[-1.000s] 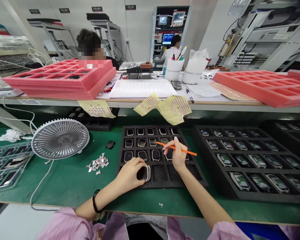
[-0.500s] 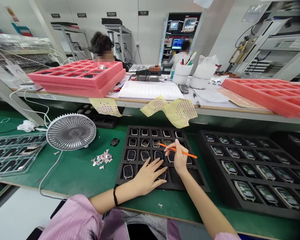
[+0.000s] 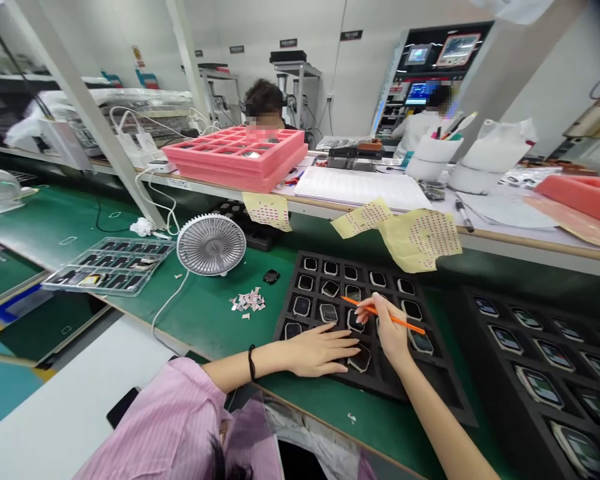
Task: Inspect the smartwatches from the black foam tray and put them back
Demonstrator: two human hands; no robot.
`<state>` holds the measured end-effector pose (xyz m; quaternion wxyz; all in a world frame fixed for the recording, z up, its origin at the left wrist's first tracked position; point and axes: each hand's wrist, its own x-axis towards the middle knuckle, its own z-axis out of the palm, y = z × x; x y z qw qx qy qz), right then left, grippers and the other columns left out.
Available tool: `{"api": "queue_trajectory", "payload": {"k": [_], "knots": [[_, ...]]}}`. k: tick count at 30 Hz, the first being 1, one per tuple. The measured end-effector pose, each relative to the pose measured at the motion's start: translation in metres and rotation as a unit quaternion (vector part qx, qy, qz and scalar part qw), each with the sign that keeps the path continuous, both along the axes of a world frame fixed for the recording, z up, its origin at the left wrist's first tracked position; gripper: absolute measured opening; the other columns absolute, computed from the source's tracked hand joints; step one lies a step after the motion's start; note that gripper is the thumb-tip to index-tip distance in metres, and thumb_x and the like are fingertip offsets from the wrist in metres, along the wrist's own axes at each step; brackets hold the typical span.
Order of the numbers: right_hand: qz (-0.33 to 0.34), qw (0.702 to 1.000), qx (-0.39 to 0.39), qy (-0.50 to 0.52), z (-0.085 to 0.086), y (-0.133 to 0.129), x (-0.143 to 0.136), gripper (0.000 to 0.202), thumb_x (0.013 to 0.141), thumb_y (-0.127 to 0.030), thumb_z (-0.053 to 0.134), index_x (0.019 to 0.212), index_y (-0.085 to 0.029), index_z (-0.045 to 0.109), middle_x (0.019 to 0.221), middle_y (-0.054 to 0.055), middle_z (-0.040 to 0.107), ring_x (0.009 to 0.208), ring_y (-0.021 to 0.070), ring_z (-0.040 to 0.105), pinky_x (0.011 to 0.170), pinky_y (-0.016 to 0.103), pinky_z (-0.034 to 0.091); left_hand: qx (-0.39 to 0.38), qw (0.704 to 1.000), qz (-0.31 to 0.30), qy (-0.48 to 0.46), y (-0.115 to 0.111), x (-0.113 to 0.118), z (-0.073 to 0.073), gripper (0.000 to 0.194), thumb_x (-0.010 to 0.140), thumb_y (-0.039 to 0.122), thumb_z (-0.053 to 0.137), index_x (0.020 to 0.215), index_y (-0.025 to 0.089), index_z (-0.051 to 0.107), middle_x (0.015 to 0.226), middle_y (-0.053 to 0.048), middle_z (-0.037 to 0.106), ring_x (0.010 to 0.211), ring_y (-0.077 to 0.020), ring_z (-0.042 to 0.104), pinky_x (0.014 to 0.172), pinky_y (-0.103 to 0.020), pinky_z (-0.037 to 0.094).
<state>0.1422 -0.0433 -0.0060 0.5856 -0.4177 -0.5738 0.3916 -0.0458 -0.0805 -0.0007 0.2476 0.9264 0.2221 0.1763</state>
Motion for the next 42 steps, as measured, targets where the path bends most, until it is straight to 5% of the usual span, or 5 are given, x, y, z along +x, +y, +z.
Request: {"api": "queue_trajectory", "payload": {"k": [8, 12, 16, 26, 42], "knots": [[0.102, 0.913, 0.206, -0.338, 0.013, 0.015, -0.067, 0.027, 0.096, -0.033, 0.043, 0.084, -0.017, 0.062, 0.079, 0.005, 0.067, 0.072, 0.0159, 0.064, 0.067, 0.026, 0.050, 0.093, 0.976, 0.156, -0.117, -0.036, -0.057, 0.032, 0.028, 0.091, 0.022, 0.045, 0.111, 0.027, 0.064, 0.109, -0.003, 0.070, 0.101, -0.0214, 0.066, 0.092, -0.033, 0.051], [0.107, 0.747, 0.266, -0.600, 0.002, 0.020, -0.121, 0.021, 0.094, -0.016, 0.041, 0.088, -0.016, 0.062, 0.085, 0.008, 0.067, 0.080, 0.0196, 0.063, 0.074, 0.030, 0.046, 0.184, 0.814, 0.497, -0.238, -0.037, -0.150, 0.024, 0.031, 0.094, 0.027, 0.034, 0.079, 0.020, 0.061, 0.081, -0.006, 0.066, 0.080, -0.0188, 0.064, 0.077, -0.032, 0.052], [0.105, 0.697, 0.250, -0.663, -0.009, 0.019, -0.158, 0.021, 0.083, 0.000, 0.047, 0.086, -0.012, 0.064, 0.086, 0.013, 0.067, 0.085, 0.0243, 0.061, 0.086, 0.037, 0.041, 0.089, 0.650, 0.733, -0.177, -0.004, -0.241, 0.009, 0.025, 0.092, 0.028, 0.036, 0.087, 0.017, 0.057, 0.098, -0.010, 0.061, 0.096, -0.0212, 0.058, 0.087, -0.034, 0.048], [0.061, 0.674, 0.158, -0.719, -0.012, 0.019, -0.184, 0.027, 0.080, 0.005, 0.044, 0.085, -0.009, 0.067, 0.085, 0.019, 0.068, 0.084, 0.0293, 0.062, 0.078, 0.043, 0.040, -0.156, 0.581, 0.793, -0.098, 0.088, -0.310, -0.013, 0.029, 0.091, 0.034, 0.055, 0.111, 0.013, 0.058, 0.110, -0.009, 0.061, 0.097, -0.0205, 0.061, 0.083, -0.041, 0.052], [0.097, 0.673, 0.117, -0.724, -0.011, 0.022, -0.181, 0.030, 0.087, -0.001, 0.038, 0.099, -0.010, 0.064, 0.092, 0.016, 0.068, 0.091, 0.0280, 0.062, 0.090, 0.041, 0.033, -0.236, 0.549, 0.768, -0.232, 0.113, -0.312, -0.029, 0.029, 0.091, 0.033, 0.055, 0.112, 0.014, 0.058, 0.109, -0.007, 0.061, 0.092, -0.0194, 0.062, 0.078, -0.036, 0.055]]}}
